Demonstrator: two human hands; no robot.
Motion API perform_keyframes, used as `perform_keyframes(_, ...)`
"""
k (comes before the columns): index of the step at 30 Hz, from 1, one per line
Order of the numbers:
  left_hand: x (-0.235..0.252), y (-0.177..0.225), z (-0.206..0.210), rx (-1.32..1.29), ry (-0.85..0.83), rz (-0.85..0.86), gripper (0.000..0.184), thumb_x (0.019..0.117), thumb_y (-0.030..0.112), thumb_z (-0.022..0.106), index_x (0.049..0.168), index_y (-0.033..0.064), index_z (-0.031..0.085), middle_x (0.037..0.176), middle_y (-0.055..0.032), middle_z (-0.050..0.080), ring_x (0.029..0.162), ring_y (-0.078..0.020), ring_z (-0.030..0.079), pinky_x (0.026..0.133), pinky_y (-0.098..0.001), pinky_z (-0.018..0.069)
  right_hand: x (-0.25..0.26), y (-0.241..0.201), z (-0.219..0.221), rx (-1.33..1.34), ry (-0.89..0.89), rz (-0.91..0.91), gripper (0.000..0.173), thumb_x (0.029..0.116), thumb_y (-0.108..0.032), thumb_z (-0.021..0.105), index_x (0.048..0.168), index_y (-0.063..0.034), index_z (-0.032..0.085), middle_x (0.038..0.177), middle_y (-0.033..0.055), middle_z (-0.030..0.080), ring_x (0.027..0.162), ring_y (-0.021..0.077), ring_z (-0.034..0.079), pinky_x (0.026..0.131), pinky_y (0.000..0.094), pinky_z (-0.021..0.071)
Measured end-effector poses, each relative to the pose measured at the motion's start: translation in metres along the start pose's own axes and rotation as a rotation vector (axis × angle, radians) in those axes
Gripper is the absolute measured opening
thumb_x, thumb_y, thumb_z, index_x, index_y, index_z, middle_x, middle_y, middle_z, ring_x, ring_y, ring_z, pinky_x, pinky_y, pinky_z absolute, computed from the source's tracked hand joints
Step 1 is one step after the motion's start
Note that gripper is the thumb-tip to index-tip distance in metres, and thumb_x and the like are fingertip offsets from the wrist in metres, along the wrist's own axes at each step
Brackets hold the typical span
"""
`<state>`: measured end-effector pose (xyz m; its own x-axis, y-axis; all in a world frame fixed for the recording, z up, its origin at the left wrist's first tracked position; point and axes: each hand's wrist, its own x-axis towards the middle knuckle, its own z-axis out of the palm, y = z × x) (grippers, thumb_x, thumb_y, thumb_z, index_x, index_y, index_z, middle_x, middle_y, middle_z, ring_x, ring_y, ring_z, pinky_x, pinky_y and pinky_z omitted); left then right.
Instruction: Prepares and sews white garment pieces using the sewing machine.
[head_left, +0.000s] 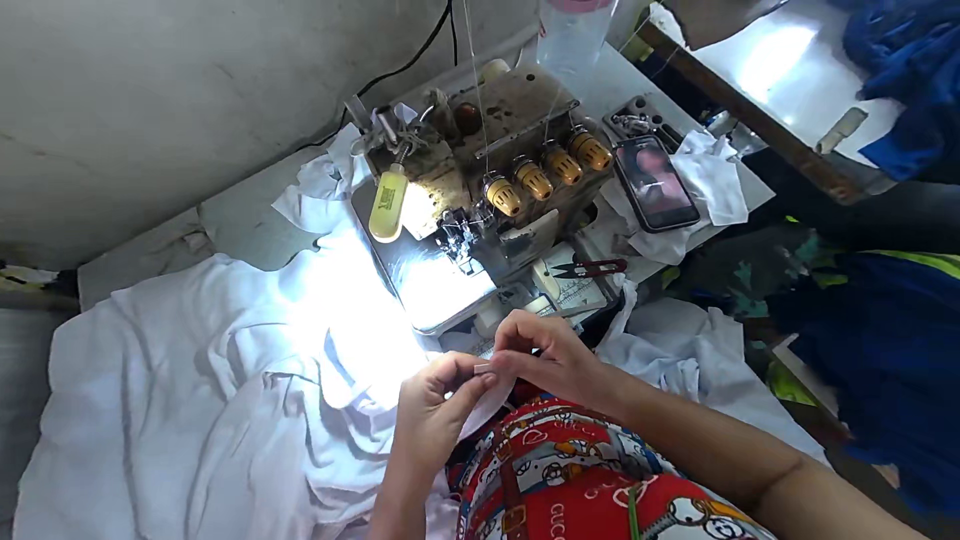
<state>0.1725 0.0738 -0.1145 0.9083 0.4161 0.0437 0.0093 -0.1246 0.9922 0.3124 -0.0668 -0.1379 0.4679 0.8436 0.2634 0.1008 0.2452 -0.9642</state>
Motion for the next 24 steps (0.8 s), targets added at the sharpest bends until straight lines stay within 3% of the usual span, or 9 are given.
perform_keyframes(2,-0.002,-0.001,-0.005,0.037,0.043,0.039,0.006,0.093,0.013,0.071,0.096,0.01,0.074,0.089,0.0089,0.074,0.078,0.0014,0.069,0.073,-0.017,0.0595,-0.008,0.004,-0.024,-0.13,0.086,0.028,0.033,0.1089,-0.025,0.047,0.105,0.0035,0.064,0.087,0.0029,0.069,0.077,0.0017,0.067,0.071,0.0215,0.0589)
perform_keyframes(5,-0.008,0.001,-0.017,0.048,0.129,0.069,0.005,0.0949,0.019,0.07,0.098,0.0185,0.073,0.09,0.0141,0.074,0.078,0.0035,0.068,0.072,-0.0156,0.0587,-0.02,0.014,-0.093,-0.63,0.379,0.033,0.03,0.1058,-0.017,0.048,0.11,0.0038,0.069,0.099,0.0114,0.071,0.084,0.013,0.069,0.076,0.0324,0.0594)
perform_keyframes(7,-0.012,0.001,-0.024,0.036,0.145,0.076,0.005,0.0955,0.024,0.07,0.1,0.0228,0.072,0.091,0.0158,0.073,0.079,0.0043,0.068,0.072,-0.0143,0.0581,-0.029,0.018,-0.147,-0.901,0.525,0.067,0.03,0.106,-0.015,0.047,0.119,0.0036,0.067,0.113,0.0204,0.067,0.101,0.0295,0.067,0.088,0.0484,0.0557)
perform_keyframes(10,-0.017,0.001,-0.027,0.035,0.151,0.077,0.007,0.0953,0.027,0.07,0.102,0.0243,0.072,0.091,0.0162,0.073,0.08,0.0048,0.068,0.073,-0.0135,0.0579,-0.043,0.014,-0.206,-1.061,0.64,0.216,0.033,0.1043,-0.009,0.045,0.126,0.0012,0.067,0.134,0.0292,0.058,0.129,0.049,0.051,0.107,0.0651,0.0389)
perform_keyframes(14,-0.021,-0.001,-0.025,0.052,0.151,0.072,0.007,0.0956,0.028,0.07,0.101,0.0241,0.072,0.09,0.0157,0.072,0.079,0.0044,0.068,0.073,-0.0138,0.0577,-0.048,0.011,-0.237,-1.01,0.691,0.371,0.033,0.1046,-0.011,0.044,0.124,-0.0005,0.069,0.141,0.0281,0.054,0.135,0.0495,0.043,0.111,0.0659,0.032)
perform_keyframes(19,-0.022,-0.001,-0.025,0.097,0.145,0.084,0.008,0.0965,0.029,0.069,0.102,0.0231,0.071,0.089,0.0157,0.071,0.078,0.0049,0.067,0.072,-0.0133,0.0569,-0.037,0.014,-0.235,-0.997,0.692,0.305,0.029,0.1015,-0.004,0.044,0.108,0.0024,0.072,0.134,0.0278,0.057,0.133,0.0472,0.046,0.111,0.0633,0.0324)
perform_keyframes(22,-0.022,-0.001,-0.025,0.113,0.144,0.084,0.008,0.0967,0.029,0.069,0.101,0.0228,0.071,0.089,0.0157,0.071,0.078,0.0048,0.067,0.073,-0.0134,0.0568,-0.031,0.025,-0.235,-1.038,0.593,0.27,0.03,0.1024,-0.004,0.045,0.104,0.0,0.075,0.136,0.0282,0.058,0.132,0.0492,0.048,0.109,0.0664,0.034)
perform_keyframes(24,-0.022,-0.002,-0.025,0.121,0.133,0.079,0.009,0.097,0.03,0.068,0.101,0.0227,0.071,0.089,0.016,0.071,0.078,0.0054,0.066,0.072,-0.0131,0.0565,-0.022,0.029,-0.24,-1.051,0.525,0.325,0.031,0.1027,-0.006,0.045,0.108,-0.0029,0.075,0.143,0.0279,0.053,0.134,0.0521,0.045,0.106,0.0712,0.0328)
